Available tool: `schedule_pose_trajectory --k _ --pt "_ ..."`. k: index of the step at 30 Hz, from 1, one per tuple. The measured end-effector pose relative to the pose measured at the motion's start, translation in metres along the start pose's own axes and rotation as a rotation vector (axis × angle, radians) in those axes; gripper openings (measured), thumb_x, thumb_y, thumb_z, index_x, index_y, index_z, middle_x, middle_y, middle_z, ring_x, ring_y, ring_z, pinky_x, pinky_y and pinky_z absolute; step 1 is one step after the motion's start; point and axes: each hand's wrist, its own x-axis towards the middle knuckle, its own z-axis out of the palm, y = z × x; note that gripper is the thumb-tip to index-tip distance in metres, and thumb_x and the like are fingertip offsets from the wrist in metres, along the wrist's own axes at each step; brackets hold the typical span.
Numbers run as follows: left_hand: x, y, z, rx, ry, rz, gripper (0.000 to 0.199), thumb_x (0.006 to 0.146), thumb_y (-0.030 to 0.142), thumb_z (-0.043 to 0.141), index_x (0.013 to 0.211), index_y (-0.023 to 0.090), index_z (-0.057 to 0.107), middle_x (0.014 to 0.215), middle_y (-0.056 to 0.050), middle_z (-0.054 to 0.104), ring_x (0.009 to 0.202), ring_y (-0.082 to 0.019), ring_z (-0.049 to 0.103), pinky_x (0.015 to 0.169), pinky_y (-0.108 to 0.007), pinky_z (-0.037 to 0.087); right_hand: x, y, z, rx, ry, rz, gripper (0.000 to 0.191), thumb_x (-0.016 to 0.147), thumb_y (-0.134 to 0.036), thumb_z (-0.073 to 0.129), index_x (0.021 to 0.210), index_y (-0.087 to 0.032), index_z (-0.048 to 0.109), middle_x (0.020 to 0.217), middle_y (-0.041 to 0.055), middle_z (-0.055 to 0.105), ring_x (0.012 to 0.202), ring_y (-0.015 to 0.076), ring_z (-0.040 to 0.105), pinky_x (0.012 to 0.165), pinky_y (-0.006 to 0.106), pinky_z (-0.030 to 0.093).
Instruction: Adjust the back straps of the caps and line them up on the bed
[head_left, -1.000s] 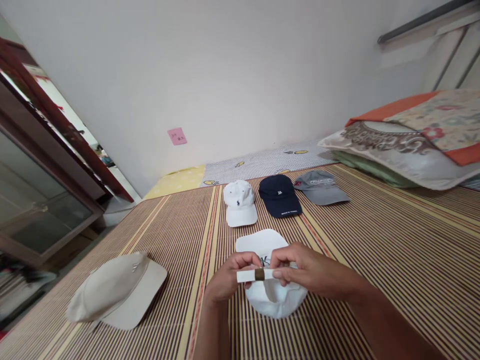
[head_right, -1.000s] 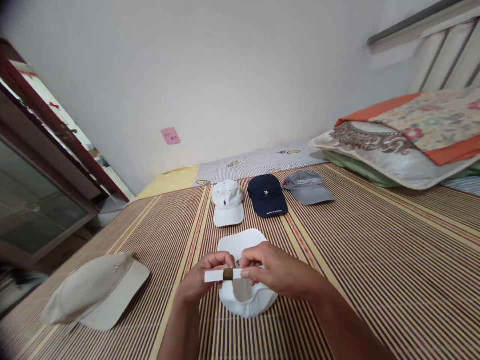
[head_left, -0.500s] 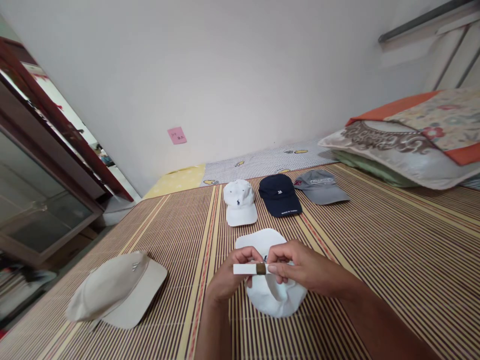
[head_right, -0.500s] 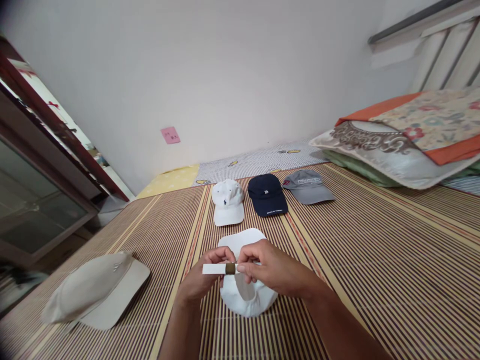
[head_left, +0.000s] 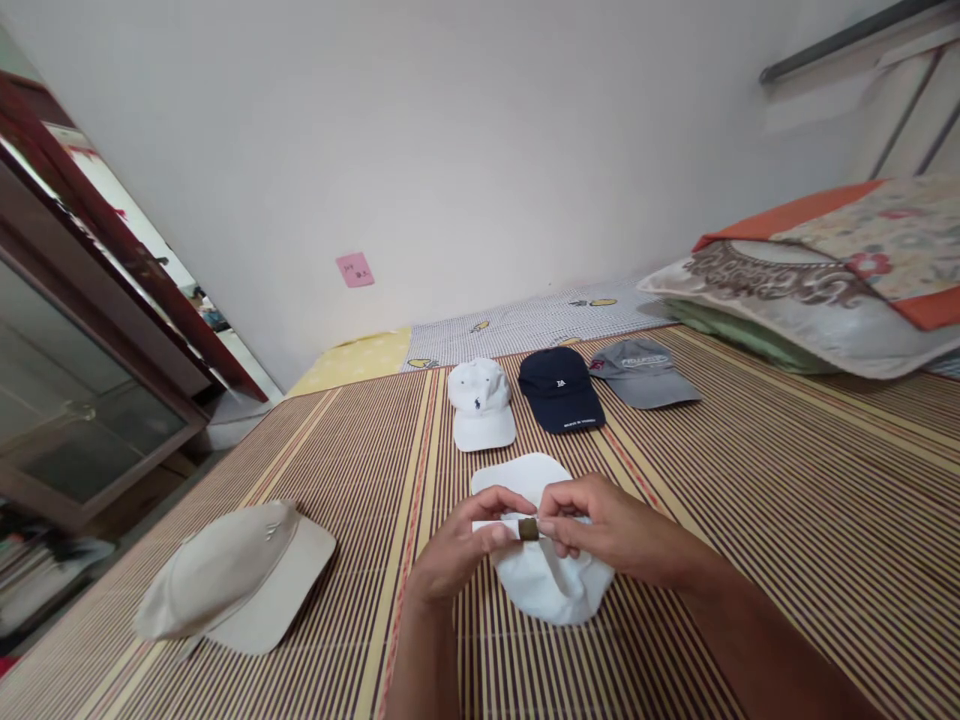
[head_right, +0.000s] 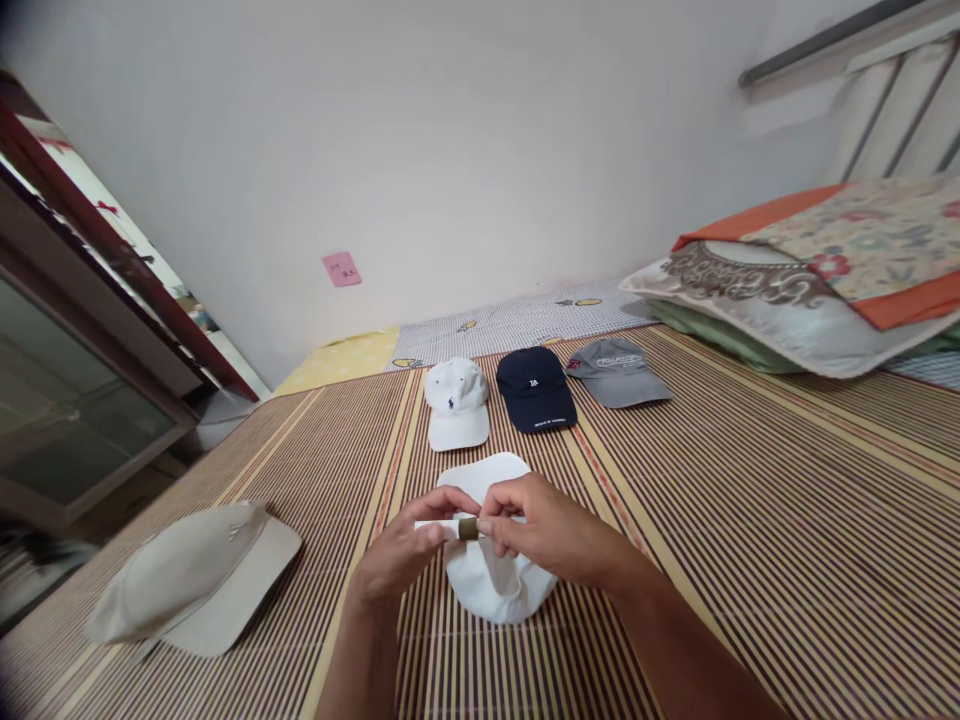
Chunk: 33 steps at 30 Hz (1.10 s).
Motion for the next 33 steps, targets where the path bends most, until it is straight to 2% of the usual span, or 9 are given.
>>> schedule_pose_trajectory --k 2,4,10,15,20,23,26,29,33 --pt "0.001 -0.001 0.0 0.051 0.039 -0.005 0.044 0.086 0.052 0.076 0.108 0.015 0.073 0.087 -0.003 0.061 0.077 -0.014 0.052 0.071 -0.025 0.037 0.001 0.0 0.0 -0.001 -0.003 -0.001 0.023 0.089 -0.033 0.061 0.072 -0.018 0.062 0.069 0.0024 0.067 0.067 0.0167 0.061 0.065 0.029 0.046" --pt "0.001 0.0 0.0 0.067 0.059 -0.039 0.038 0.084 0.047 0.079 0.103 0.015 0.073 0.082 -0.001 0.059 0.071 -0.012 0.049 0.066 -0.024 0.036 0.001 0.001 -0.001 -0.019 -0.004 -0.019 0.023 0.089 -0.032 0.061 0.072 -0.018 0.063 0.069 0.0024 0.068 0.067 0.0166 0.062 0.066 0.029 0.045" --pt "0.0 0.005 0.001 0.073 0.061 -0.081 0.039 0.079 0.047 0.083 0.097 0.014 0.073 0.076 0.001 0.059 0.063 -0.01 0.049 0.061 -0.022 0.037 0.002 0.003 0.0 -0.058 -0.009 -0.025 0.02 0.089 -0.028 0.06 0.073 -0.018 0.066 0.069 0.0022 0.07 0.067 0.0164 0.062 0.066 0.029 0.044" --pt "0.001 0.005 0.001 0.077 0.062 -0.094 0.039 0.078 0.047 0.084 0.097 0.015 0.072 0.078 0.0 0.061 0.062 -0.01 0.054 0.06 -0.022 0.041 0.001 0.001 0.0 -0.066 -0.019 -0.021 0.027 0.092 -0.034 0.059 0.072 -0.018 0.065 0.07 0.002 0.068 0.067 0.0162 0.06 0.065 0.029 0.042" --pt "0.001 0.003 -0.001 0.045 0.098 -0.084 0.037 0.076 0.045 0.085 0.094 0.015 0.071 0.078 0.0 0.062 0.065 -0.01 0.053 0.061 -0.021 0.04 -0.006 0.005 -0.023 -0.208 -0.005 -0.031 0.036 0.097 -0.046 0.053 0.094 -0.017 0.075 0.089 0.005 0.073 0.079 0.0189 0.061 0.068 0.03 0.04" --pt "0.001 0.002 -0.002 0.035 0.098 -0.078 0.038 0.076 0.045 0.086 0.093 0.015 0.07 0.078 -0.001 0.063 0.065 -0.01 0.052 0.06 -0.021 0.039 -0.011 0.013 -0.039 -0.264 -0.062 0.013 0.031 0.088 -0.044 0.067 0.102 -0.018 0.076 0.098 0.0051 0.075 0.088 0.0217 0.064 0.075 0.031 0.042" --pt "0.0 0.002 -0.003 0.03 0.09 -0.081 0.038 0.076 0.045 0.086 0.093 0.015 0.07 0.078 0.0 0.063 0.064 -0.01 0.051 0.06 -0.021 0.038 -0.012 0.018 -0.044 -0.247 -0.13 0.017 0.025 0.081 -0.039 0.072 0.094 -0.018 0.077 0.091 0.0039 0.075 0.083 0.0213 0.063 0.072 0.03 0.041" --pt "-0.001 0.003 -0.003 0.043 0.092 -0.083 0.038 0.077 0.044 0.085 0.093 0.014 0.07 0.077 0.0 0.062 0.063 -0.01 0.051 0.059 -0.021 0.038 -0.01 0.019 -0.042 -0.189 -0.177 0.002 0.026 0.087 -0.039 0.064 0.083 -0.017 0.075 0.078 0.0021 0.071 0.073 0.0181 0.059 0.067 0.029 0.038" --pt "-0.001 0.004 -0.002 0.041 0.101 -0.091 0.037 0.076 0.044 0.085 0.093 0.015 0.07 0.076 0.0 0.061 0.063 -0.01 0.051 0.058 -0.021 0.039 -0.007 0.019 -0.037 -0.152 -0.194 -0.029 0.032 0.092 -0.042 0.061 0.078 -0.016 0.074 0.075 0.0015 0.07 0.069 0.016 0.056 0.065 0.028 0.036"
